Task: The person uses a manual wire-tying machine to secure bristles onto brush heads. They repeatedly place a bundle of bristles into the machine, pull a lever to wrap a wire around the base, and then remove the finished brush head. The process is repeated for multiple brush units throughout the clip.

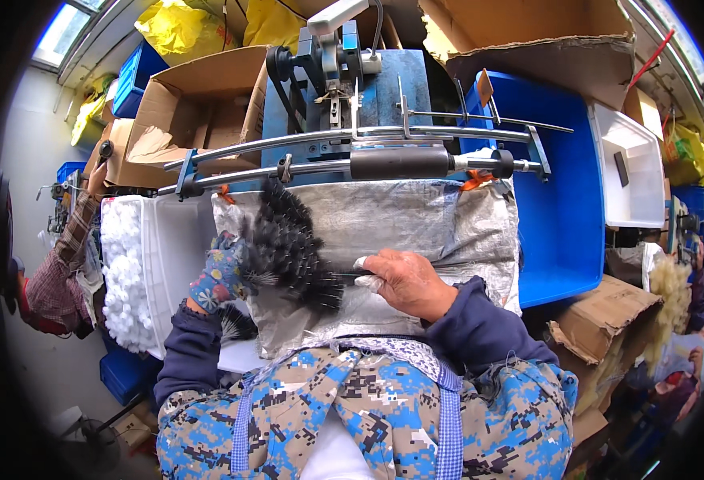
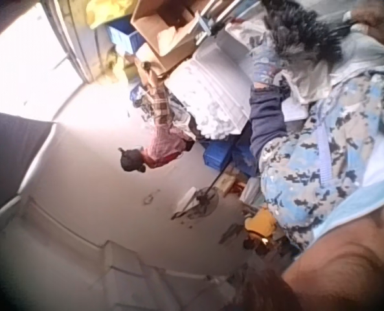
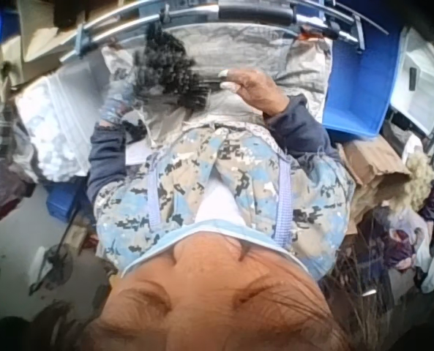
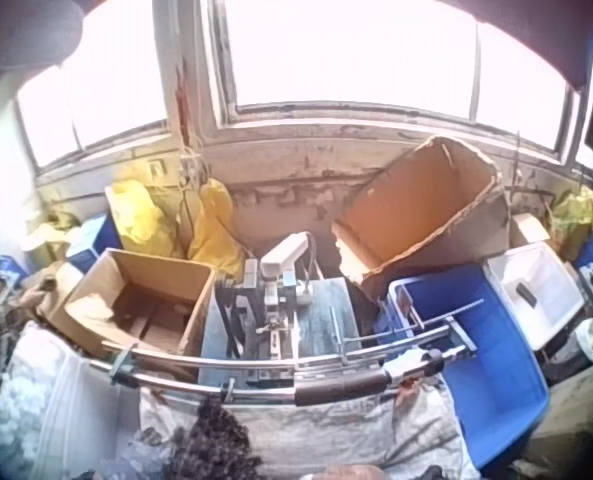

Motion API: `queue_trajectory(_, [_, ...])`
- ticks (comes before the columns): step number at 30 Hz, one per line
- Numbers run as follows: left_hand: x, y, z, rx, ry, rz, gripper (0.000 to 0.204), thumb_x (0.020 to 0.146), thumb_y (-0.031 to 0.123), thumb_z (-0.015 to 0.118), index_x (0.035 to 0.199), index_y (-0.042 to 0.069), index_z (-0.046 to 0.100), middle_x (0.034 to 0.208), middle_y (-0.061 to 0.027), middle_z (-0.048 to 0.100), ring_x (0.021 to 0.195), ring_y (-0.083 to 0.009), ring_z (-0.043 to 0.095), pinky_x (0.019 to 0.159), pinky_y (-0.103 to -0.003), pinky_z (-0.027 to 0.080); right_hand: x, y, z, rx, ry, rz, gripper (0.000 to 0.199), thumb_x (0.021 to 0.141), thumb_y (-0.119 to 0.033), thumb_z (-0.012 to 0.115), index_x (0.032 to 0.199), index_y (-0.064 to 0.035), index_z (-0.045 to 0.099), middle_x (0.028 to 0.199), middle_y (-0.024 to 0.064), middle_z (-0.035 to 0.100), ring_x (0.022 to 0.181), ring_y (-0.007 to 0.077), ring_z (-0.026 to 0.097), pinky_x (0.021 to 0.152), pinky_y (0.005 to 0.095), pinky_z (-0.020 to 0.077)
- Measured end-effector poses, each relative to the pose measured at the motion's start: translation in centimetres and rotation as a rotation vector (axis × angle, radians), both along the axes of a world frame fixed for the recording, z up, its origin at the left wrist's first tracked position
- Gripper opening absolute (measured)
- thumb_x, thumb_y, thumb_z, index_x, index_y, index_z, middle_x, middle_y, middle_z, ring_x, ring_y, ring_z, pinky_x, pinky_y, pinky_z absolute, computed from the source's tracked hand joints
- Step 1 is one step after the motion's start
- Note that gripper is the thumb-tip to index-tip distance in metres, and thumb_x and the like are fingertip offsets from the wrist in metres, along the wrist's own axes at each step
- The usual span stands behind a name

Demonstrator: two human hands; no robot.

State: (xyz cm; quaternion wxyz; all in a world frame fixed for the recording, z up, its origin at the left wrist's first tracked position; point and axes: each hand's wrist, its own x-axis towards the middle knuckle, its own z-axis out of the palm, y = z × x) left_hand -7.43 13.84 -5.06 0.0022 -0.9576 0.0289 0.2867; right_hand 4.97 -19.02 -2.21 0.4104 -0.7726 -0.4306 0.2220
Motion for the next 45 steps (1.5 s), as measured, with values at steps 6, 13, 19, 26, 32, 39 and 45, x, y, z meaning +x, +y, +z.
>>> queue_trajectory(6, [1.3, 3.1, -1.2, -0.017, 0.02, -0.149, 0.077, 0.062, 0.037, 0.068, 0.126, 0.003, 0.042, 0.126, -0.0203, 0.045, 0.122, -0.0384, 0.037, 0.105, -0.049, 0.021, 2.2, -1.0, 0.0, 0.051, -0.071, -0.078, 0.022, 0.071, 0.005, 0.059, 0.092, -0.0002, 0.06, 0.077, 0.0146, 0.057, 0.071, 0.0339, 0.058, 0.061, 0.0372, 0.0465])
queue_trajectory(13, [1.6, 0.4, 5.2, -0.072, -0.179, 0.019, 0.08, 0.055, 0.038, 0.073, 0.121, 0.001, 0.047, 0.119, -0.0206, 0.048, 0.116, -0.039, 0.041, 0.101, -0.05, 0.026, 3.0, -1.3, 0.2, 0.093, -0.173, -0.182, 0.035, 0.062, 0.009, 0.055, 0.097, 0.0007, 0.058, 0.084, 0.0164, 0.059, 0.074, 0.0353, 0.059, 0.062, 0.0384, 0.0483])
queue_trajectory(19, [-0.1, 0.6, 4.0, -0.47, -0.572, 0.05, 0.055, 0.066, 0.019, 0.072, 0.114, 0.001, 0.052, 0.082, -0.0088, 0.06, 0.076, -0.0306, 0.058, 0.077, -0.038, 0.047, 6.3, -0.4, 2.6, 0.113, -0.348, -0.203, 0.033, 0.065, 0.009, 0.056, 0.097, 0.0002, 0.058, 0.081, 0.0139, 0.06, 0.07, 0.0321, 0.061, 0.061, 0.0361, 0.0506])
queue_trajectory(26, [0.9, -1.1, 5.0, -0.54, -0.553, 0.055, 0.048, 0.062, 0.022, 0.073, 0.104, 0.004, 0.056, 0.082, -0.0106, 0.06, 0.07, -0.0322, 0.058, 0.063, -0.04, 0.047, 13.0, 4.6, 5.4, -0.073, -0.663, -0.285, 0.022, 0.072, 0.001, 0.058, 0.093, -0.0037, 0.062, 0.078, 0.0108, 0.057, 0.076, 0.0282, 0.057, 0.063, 0.0359, 0.0462])
queue_trajectory(32, [1.7, -3.0, 7.0, -0.859, -0.717, 0.377, 0.065, 0.075, -0.007, 0.057, 0.133, 0.011, 0.031, 0.091, -0.0087, 0.059, 0.067, -0.0145, 0.058, 0.061, -0.026, 0.047, 19.4, 9.5, 2.6, -0.497, -0.782, -0.319, 0.016, 0.078, -0.014, 0.053, 0.086, -0.0083, 0.064, 0.1, 0.0134, 0.056, 0.094, 0.028, 0.054, 0.073, 0.0412, 0.0418])
queue_trajectory(39, [2.6, -4.0, 13.3, -1.149, -1.19, 0.361, 0.083, 0.079, -0.007, 0.057, 0.141, 0.018, 0.007, 0.097, -0.0182, 0.057, 0.067, -0.0181, 0.06, 0.056, -0.028, 0.052, 19.9, 10.1, 0.6, -0.462, -0.834, -0.37, 0.013, 0.077, -0.011, 0.052, 0.085, -0.0083, 0.062, 0.092, 0.0118, 0.056, 0.088, 0.0265, 0.057, 0.072, 0.0404, 0.0438])
queue_trajectory(45, [2.7, -4.3, 11.9, -1.455, -1.062, 0.472, 0.069, 0.08, -0.005, 0.057, 0.137, 0.012, 0.023, 0.089, -0.0171, 0.059, 0.063, -0.0214, 0.062, 0.05, -0.029, 0.053, 20.2, 9.8, 0.0, -0.351, -0.814, -0.346, 0.013, 0.076, -0.012, 0.052, 0.084, -0.0083, 0.062, 0.091, 0.0127, 0.058, 0.086, 0.028, 0.057, 0.07, 0.0398, 0.0437])
